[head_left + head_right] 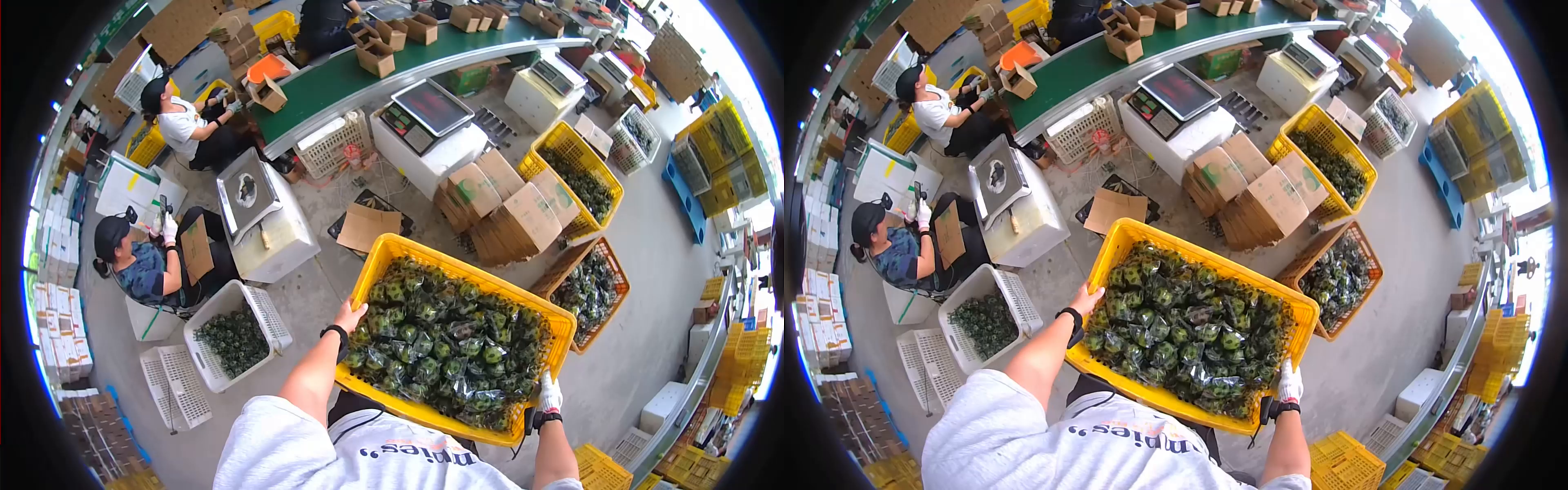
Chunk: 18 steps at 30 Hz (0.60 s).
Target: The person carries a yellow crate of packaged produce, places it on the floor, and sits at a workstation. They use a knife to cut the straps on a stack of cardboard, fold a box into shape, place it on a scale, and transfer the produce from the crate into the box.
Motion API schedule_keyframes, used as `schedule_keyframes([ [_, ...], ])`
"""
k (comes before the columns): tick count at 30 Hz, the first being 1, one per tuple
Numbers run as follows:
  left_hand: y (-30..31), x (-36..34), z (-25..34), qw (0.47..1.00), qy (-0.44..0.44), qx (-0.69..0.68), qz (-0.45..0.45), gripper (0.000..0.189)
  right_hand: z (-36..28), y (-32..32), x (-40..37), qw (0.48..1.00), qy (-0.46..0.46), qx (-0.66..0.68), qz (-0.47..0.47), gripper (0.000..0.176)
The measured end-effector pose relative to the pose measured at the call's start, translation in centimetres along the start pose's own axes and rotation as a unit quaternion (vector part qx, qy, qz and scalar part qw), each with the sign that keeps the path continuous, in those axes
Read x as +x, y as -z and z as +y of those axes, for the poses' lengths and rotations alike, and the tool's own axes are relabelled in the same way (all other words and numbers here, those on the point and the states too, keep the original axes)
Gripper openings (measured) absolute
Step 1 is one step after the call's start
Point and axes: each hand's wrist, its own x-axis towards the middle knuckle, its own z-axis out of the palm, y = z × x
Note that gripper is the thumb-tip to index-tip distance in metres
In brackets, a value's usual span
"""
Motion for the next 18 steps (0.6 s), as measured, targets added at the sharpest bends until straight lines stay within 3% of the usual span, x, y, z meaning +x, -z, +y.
schedule_keyframes([
  [2,-0.8,1.2,2.0,0.999,0.021,0.031,-0.032,0.06,0.0,-0.6,0.6,0.992,-0.055,0.113,0.027,0.04],
  [3,-1.6,2.1,2.5,0.999,0.002,0.031,-0.038,0.062,0.2,-0.7,1.5,0.99,-0.038,0.128,0.047,0.037],
  [9,-9.6,10.5,4.2,0.996,0.026,0.033,-0.072,0.071,-0.9,-0.4,12.0,0.996,-0.003,0.067,0.058,0.042],
  [12,-13.7,16.6,1.3,0.996,0.019,0.026,-0.079,0.066,4.3,-1.3,19.6,0.998,-0.033,0.026,0.046,0.044],
  [18,-21.8,28.5,-1.6,0.993,-0.001,0.1,-0.062,0.06,13.1,-9.2,30.4,0.996,-0.051,0.064,0.038,0.051],
])
